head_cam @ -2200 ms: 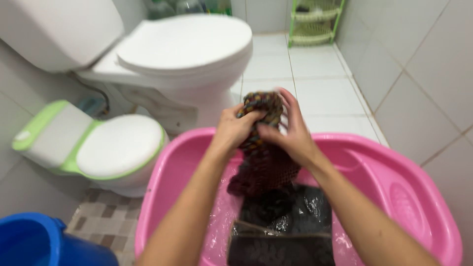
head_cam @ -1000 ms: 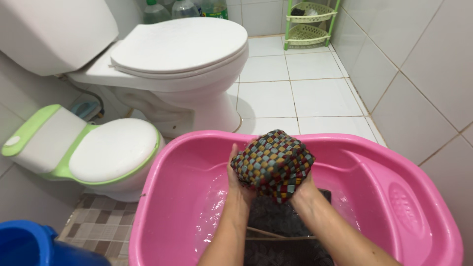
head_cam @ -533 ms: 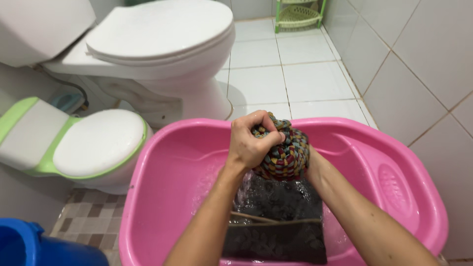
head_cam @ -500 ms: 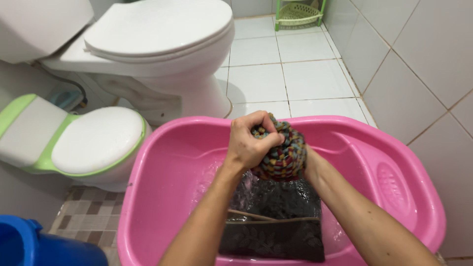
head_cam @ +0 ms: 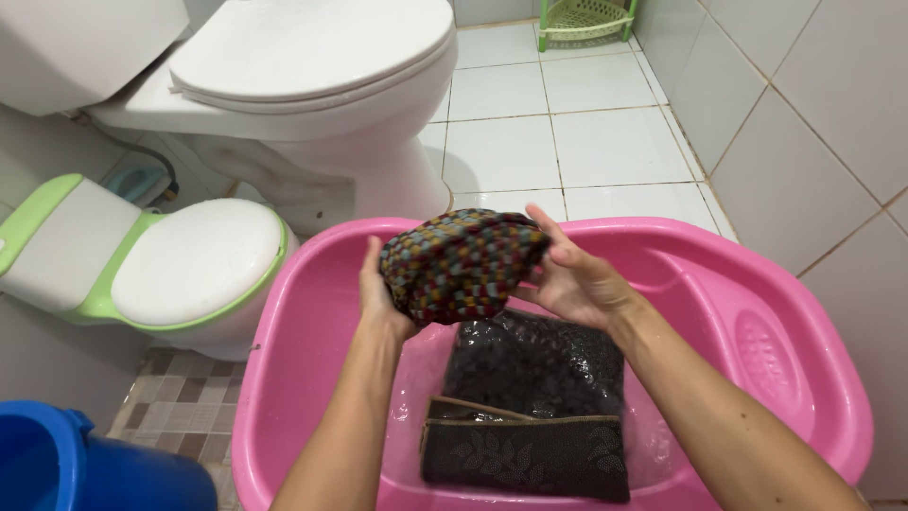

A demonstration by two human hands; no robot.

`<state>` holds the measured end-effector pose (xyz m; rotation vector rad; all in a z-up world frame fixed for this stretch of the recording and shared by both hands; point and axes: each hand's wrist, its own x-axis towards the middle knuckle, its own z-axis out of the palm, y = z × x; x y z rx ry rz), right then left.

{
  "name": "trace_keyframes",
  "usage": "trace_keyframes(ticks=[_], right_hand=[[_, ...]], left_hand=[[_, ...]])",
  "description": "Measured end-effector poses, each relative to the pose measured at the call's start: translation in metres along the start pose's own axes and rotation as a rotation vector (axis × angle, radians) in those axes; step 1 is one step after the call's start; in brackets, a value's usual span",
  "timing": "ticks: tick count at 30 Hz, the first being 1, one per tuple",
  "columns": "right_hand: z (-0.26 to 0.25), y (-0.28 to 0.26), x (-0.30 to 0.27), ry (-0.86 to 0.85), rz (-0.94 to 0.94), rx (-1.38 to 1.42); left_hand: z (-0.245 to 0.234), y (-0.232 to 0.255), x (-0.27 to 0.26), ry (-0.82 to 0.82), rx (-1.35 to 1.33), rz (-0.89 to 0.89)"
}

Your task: The person washes two cloths by hand in a pink plastic basin placed on the bathroom floor. They submerge, scrub, and wring out a patterned cloth and a dark striped cloth, using a blue bucket and scoop to transfer water between containers.

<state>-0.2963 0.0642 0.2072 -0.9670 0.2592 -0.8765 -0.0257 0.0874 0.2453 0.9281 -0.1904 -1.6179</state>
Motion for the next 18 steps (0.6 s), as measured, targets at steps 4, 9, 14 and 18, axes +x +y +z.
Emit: trace_keyframes(ticks=[4, 9, 14, 18], right_hand=[[0.015, 0.026, 0.03, 0.374, -0.162, -0.164], [0.036, 0.037, 0.036, 0.591, 0.107, 0.331], [0.044, 0.046, 0.024, 0.34, 0.324, 0.541], [0.018, 0.017, 0.009, -0.22, 0.337, 0.702]], left_hand=[[0.007, 0.0, -0.004, -0.117, 0.183, 0.143], [0.039, -0.009, -0.008, -0.048, 0.714, 0.97], [0.071, -0.011, -0.051, -0.355, 1.124, 1.278], [0.085, -0.029, -0.093, -0.608, 1.221, 1.451]])
